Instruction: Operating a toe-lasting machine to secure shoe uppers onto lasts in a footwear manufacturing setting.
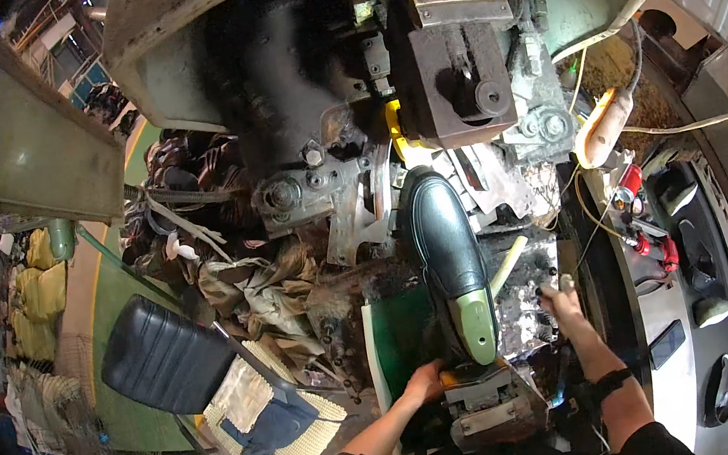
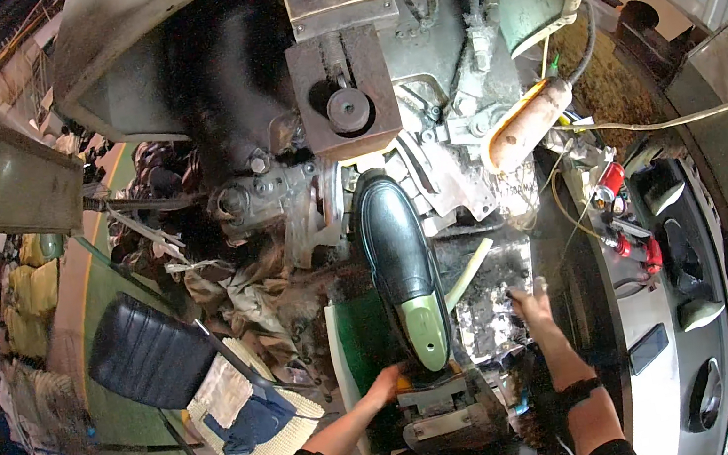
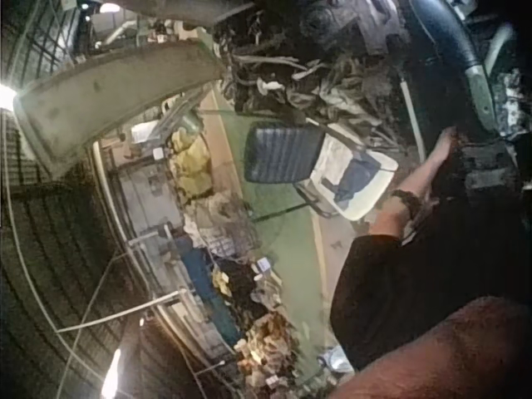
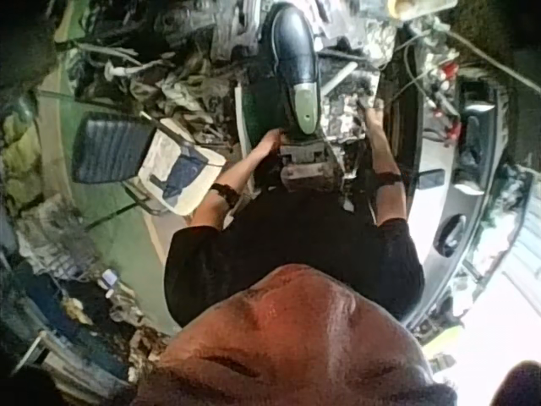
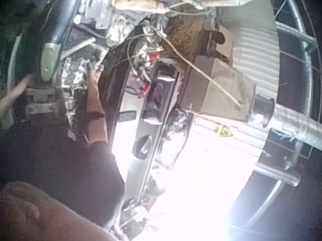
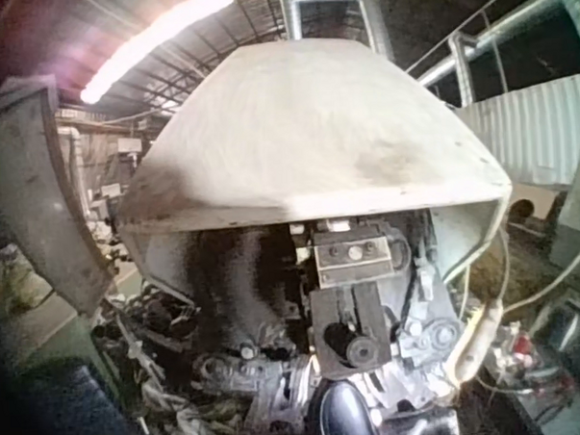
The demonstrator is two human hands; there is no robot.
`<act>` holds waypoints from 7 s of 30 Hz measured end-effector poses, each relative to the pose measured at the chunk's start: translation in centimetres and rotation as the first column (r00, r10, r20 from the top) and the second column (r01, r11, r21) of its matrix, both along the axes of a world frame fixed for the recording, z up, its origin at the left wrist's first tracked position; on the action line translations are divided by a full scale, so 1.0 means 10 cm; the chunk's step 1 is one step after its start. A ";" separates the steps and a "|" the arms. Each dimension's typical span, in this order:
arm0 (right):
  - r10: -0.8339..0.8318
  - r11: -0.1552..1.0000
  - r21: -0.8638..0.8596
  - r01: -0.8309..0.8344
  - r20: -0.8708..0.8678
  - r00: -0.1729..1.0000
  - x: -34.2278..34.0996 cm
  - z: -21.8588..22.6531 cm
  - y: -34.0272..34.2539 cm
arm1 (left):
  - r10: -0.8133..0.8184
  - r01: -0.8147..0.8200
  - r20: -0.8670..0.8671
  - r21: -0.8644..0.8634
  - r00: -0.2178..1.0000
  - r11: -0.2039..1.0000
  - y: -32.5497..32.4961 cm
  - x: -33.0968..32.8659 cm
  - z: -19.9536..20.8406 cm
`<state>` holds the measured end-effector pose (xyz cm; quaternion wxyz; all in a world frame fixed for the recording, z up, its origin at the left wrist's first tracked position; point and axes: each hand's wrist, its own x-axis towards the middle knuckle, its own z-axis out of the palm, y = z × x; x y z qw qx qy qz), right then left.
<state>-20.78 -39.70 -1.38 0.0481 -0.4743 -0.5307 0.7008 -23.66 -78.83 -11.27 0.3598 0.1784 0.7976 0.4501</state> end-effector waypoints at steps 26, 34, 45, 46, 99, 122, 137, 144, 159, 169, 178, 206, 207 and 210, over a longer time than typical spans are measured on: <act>0.317 0.801 0.599 -0.002 -0.422 0.850 0.17 1.58 -0.33 | -0.197 0.158 -0.431 -0.125 0.881 0.979 -0.85 0.23 2.63; 0.989 0.135 0.955 -0.265 -0.144 -0.016 0.84 2.53 -1.84 | 0.576 -0.574 0.361 0.783 0.733 0.239 -0.98 0.05 4.02; 0.800 0.273 0.942 0.195 -0.335 0.498 1.94 2.19 -1.59 | 0.250 -0.232 0.109 0.810 0.962 0.538 0.69 0.29 4.38; 0.778 0.277 0.942 0.188 -0.335 0.531 2.08 2.19 -1.53 | 0.218 -0.274 0.181 0.789 0.959 0.550 0.85 0.34 4.36; -0.576 0.599 0.569 0.563 -0.181 0.797 5.89 1.72 0.72 | -0.045 0.242 0.887 -0.076 0.460 0.967 5.71 4.04 1.61; -0.614 -0.599 0.626 0.499 0.041 -0.788 11.47 -0.37 -0.85 | 0.045 -0.314 -0.945 -0.063 0.325 0.947 2.61 0.20 2.72; -0.786 0.394 0.357 0.847 -0.347 0.511 6.90 -0.05 1.55 | 0.233 -0.245 -0.609 0.065 0.759 0.967 2.23 0.42 2.81; -0.366 0.914 0.022 0.405 -0.390 0.845 5.25 1.11 1.65 | 0.090 -0.273 0.445 0.365 0.891 0.890 2.90 1.74 2.99; -0.671 0.617 -0.168 0.769 -0.623 0.402 5.83 1.98 1.11 | -0.313 0.182 0.938 0.285 0.149 0.941 4.42 3.07 2.15; -0.811 -0.064 0.685 0.725 -0.459 0.363 8.64 2.26 1.11 | -0.575 0.629 0.573 0.129 0.584 0.767 4.71 3.28 2.04; -0.935 -0.354 0.625 0.696 -0.238 -0.261 10.28 0.30 1.89 | -0.362 0.463 0.527 -0.069 0.769 0.883 4.58 2.85 1.97; -0.758 -0.203 -0.600 0.774 -0.404 -0.512 6.86 0.51 -0.54 | -0.770 0.834 -0.507 -0.161 0.388 0.527 7.37 5.82 0.69; -0.764 -0.185 -0.595 0.782 -0.413 -0.495 6.86 0.50 -0.56 | -0.783 0.848 -0.501 -0.163 0.368 0.504 7.31 5.71 0.80; -0.735 -0.110 -0.705 0.700 -0.417 -0.535 6.95 0.49 -0.59 | -0.657 0.949 -0.712 0.040 0.248 0.314 6.98 5.32 1.27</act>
